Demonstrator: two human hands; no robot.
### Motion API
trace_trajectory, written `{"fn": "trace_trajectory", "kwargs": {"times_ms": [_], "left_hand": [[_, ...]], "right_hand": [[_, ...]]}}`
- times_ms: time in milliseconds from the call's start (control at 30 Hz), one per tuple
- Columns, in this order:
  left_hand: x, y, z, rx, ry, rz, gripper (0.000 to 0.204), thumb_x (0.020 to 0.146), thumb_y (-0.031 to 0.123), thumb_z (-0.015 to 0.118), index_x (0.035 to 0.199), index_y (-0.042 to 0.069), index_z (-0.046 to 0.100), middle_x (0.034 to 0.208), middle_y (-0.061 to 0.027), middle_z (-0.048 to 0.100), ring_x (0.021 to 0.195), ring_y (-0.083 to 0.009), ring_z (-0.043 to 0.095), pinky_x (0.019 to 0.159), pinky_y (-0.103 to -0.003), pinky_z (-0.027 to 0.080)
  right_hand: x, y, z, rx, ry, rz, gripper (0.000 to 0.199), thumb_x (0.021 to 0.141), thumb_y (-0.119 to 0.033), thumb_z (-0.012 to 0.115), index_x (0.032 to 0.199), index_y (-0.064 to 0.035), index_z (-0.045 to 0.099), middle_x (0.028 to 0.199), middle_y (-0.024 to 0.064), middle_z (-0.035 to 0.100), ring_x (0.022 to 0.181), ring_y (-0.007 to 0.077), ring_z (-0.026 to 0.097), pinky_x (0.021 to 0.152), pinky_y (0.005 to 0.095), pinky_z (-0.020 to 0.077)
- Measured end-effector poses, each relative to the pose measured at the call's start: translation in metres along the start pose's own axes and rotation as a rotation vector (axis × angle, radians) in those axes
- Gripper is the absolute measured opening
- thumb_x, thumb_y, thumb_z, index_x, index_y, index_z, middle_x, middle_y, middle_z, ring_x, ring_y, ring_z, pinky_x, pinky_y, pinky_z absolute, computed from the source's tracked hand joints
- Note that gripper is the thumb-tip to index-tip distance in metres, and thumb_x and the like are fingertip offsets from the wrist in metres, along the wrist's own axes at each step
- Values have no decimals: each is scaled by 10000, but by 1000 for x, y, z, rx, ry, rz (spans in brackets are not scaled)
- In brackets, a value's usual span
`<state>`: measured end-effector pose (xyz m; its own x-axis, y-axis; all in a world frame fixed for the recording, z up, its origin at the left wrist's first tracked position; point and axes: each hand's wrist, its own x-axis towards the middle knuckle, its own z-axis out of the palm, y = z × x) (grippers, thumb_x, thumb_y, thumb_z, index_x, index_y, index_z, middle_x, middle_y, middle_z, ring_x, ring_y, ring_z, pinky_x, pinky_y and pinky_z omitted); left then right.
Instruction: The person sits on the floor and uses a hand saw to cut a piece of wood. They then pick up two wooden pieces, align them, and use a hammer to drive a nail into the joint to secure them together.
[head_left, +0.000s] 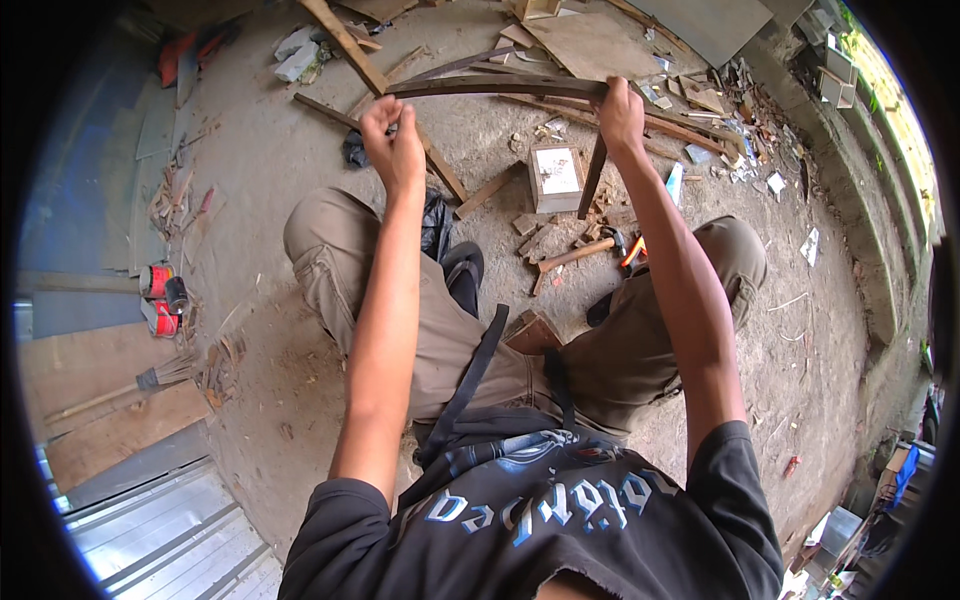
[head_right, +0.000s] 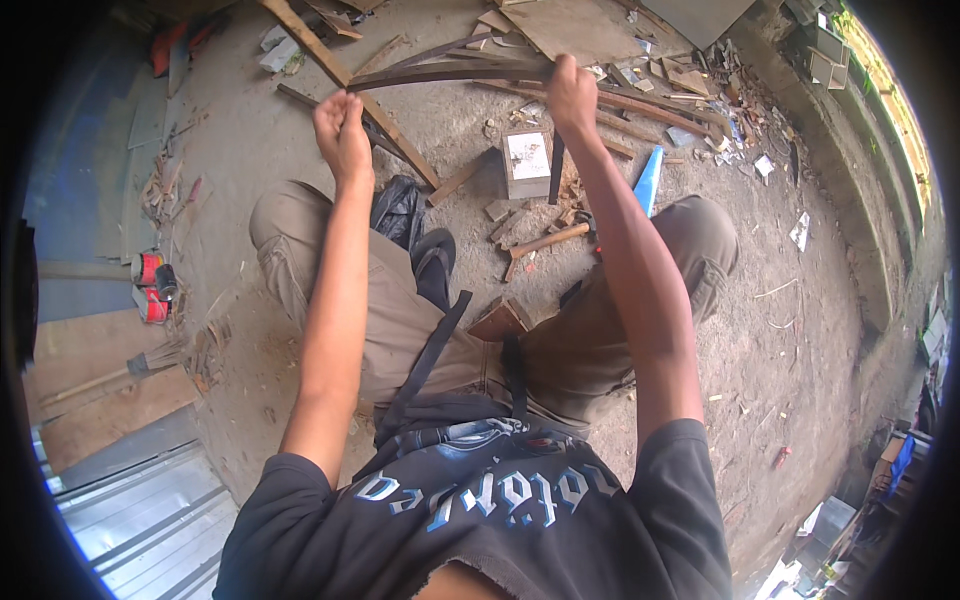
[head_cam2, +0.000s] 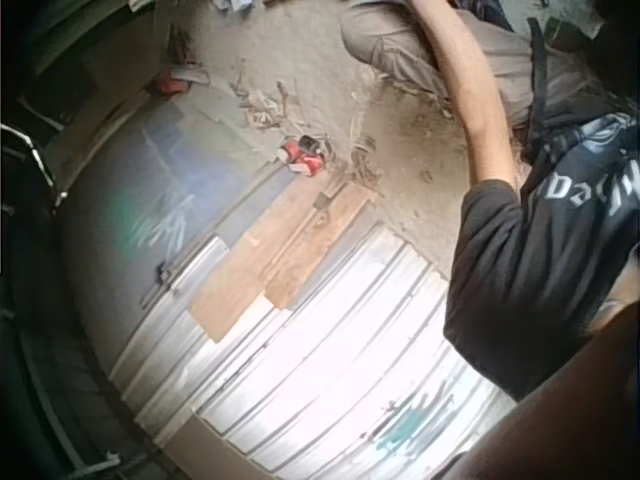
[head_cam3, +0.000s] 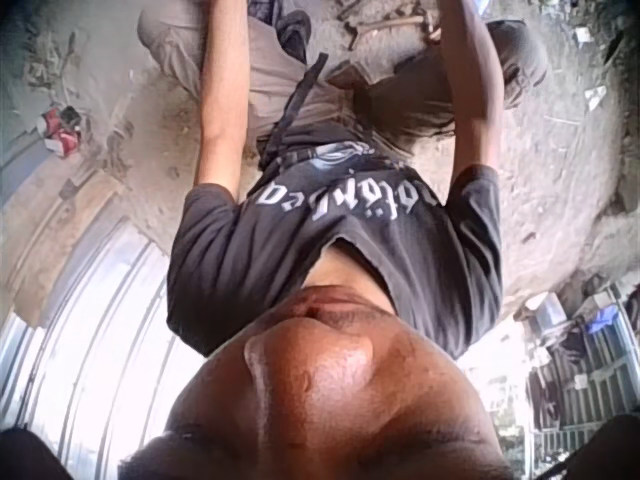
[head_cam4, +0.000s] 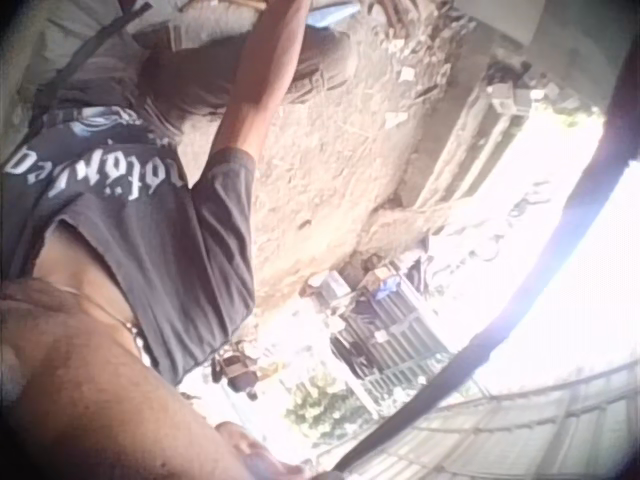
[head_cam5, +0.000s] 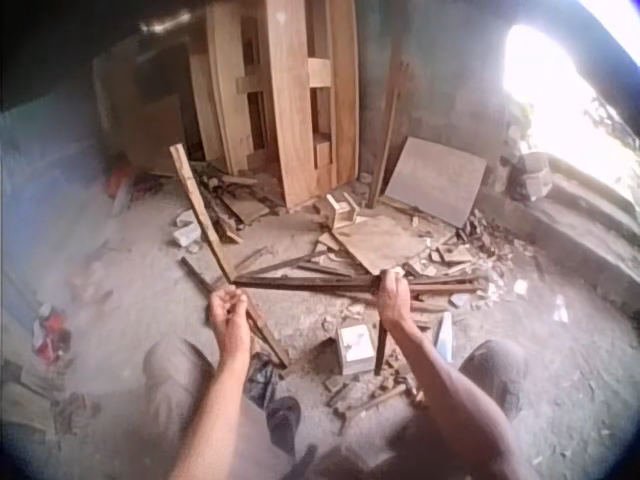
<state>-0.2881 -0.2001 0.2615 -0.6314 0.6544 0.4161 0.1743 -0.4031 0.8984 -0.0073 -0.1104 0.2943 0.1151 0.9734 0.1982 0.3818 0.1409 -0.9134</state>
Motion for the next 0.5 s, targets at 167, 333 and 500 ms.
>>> {"fn": "trace_trajectory", "kwargs": {"times_ms": [167,333,500], "left_hand": [[55,39,16,899,-668,741,760,777,568,727,1304,72,495,1321,-150,542,1264,-306,491,1067,-496,352],[102,2,-31,1185,-1223,234,697,842,503,682,1348,66,486,1299,-204,581,1228,-351,535,1037,-426,420],[112,-8,-69,1167,-1058,225,563,928,326,619,1396,63,450,1243,-228,612,1193,-366,567,1010,-419,456]], "right_hand": [[3,-34,20,-160,-16,-189,464,958,-302,368,1109,53,626,812,223,650,709,295,589,679,393,452],[-1,-72,22,211,-84,44,501,923,-424,436,990,22,654,689,61,546,644,166,486,644,331,395],[30,-73,30,251,-316,95,516,942,-559,421,737,-91,497,629,23,480,599,144,453,611,297,367]]}}
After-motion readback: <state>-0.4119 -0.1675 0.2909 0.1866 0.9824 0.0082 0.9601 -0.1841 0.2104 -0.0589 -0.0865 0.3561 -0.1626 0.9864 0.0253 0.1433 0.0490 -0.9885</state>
